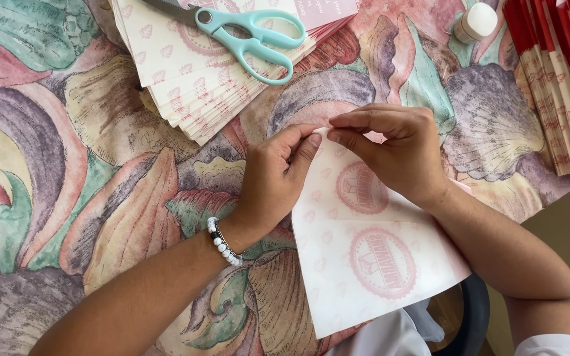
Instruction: Folding, gluing, and trimming paper packaging sleeves for food products at a workstation.
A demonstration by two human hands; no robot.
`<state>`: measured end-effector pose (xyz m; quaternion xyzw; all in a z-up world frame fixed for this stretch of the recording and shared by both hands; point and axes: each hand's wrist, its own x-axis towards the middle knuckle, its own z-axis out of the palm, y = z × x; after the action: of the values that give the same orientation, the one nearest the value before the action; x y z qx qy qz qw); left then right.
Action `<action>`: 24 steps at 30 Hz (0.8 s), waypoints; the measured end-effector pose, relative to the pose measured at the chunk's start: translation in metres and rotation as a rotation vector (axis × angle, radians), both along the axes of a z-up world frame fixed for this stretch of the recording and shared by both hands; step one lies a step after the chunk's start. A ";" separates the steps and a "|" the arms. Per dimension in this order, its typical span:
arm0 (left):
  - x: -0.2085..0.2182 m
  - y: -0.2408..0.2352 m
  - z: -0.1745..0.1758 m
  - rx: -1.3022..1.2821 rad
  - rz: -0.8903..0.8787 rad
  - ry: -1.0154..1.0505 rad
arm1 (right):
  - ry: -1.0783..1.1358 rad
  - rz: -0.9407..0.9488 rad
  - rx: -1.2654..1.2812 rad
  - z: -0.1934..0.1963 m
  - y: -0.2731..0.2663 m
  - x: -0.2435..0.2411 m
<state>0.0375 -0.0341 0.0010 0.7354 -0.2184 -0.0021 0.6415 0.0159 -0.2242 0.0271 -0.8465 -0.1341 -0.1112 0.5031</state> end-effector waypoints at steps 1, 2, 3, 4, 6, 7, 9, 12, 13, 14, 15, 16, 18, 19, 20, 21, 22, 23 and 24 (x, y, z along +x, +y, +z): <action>0.000 0.000 0.000 0.000 0.000 0.001 | 0.001 0.000 0.000 0.000 0.001 0.000; 0.000 0.000 -0.001 -0.001 0.000 -0.003 | -0.013 0.004 -0.006 0.000 0.001 0.000; 0.000 0.000 -0.001 -0.003 0.000 -0.007 | -0.026 0.006 -0.013 0.001 0.001 0.000; 0.000 0.000 -0.002 -0.002 -0.001 -0.006 | -0.025 0.006 -0.012 0.000 0.002 0.000; 0.000 0.000 -0.003 -0.012 -0.010 -0.040 | -0.055 0.008 -0.003 0.000 0.003 0.000; -0.001 -0.001 -0.004 -0.011 -0.010 -0.040 | -0.054 0.008 -0.002 0.000 0.003 0.000; -0.001 -0.002 -0.005 -0.014 -0.011 -0.048 | -0.078 0.005 -0.014 -0.001 0.003 -0.001; -0.001 -0.002 -0.005 0.003 -0.014 -0.071 | -0.087 0.006 -0.022 -0.002 0.003 0.000; -0.001 -0.002 -0.005 0.004 -0.014 -0.070 | -0.086 0.006 -0.021 -0.002 0.002 0.000; -0.001 -0.002 -0.005 0.002 -0.017 -0.076 | -0.088 0.009 -0.025 -0.002 0.002 0.000; -0.001 -0.002 -0.004 0.000 -0.022 -0.082 | -0.089 0.011 -0.029 -0.002 0.001 -0.001; 0.001 -0.001 0.000 0.000 -0.022 -0.081 | -0.088 0.011 -0.029 -0.001 0.002 0.000; 0.000 0.001 0.010 -0.079 -0.087 0.058 | -0.122 0.013 -0.037 0.003 0.002 -0.002; -0.003 0.001 0.003 -0.081 -0.088 0.053 | -0.127 0.012 -0.039 0.005 0.002 -0.004; -0.006 0.001 -0.004 -0.168 -0.161 0.206 | -0.135 -0.004 -0.049 0.008 0.002 -0.006; -0.008 0.000 -0.009 -0.254 -0.237 0.352 | -0.151 -0.021 -0.061 0.011 0.001 -0.007; -0.010 -0.002 0.003 -0.255 -0.241 0.340 | -0.163 -0.023 -0.064 0.014 -0.001 -0.007; -0.012 -0.003 0.015 -0.245 -0.292 0.404 | -0.179 -0.028 -0.064 0.016 -0.003 -0.008; -0.015 -0.005 0.026 -0.234 -0.343 0.469 | -0.195 -0.034 -0.064 0.017 -0.006 -0.010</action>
<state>0.0225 -0.0389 0.0267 0.5883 -0.1839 -0.2548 0.7451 0.0061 -0.2299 0.0442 -0.8495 -0.1717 -0.1972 0.4582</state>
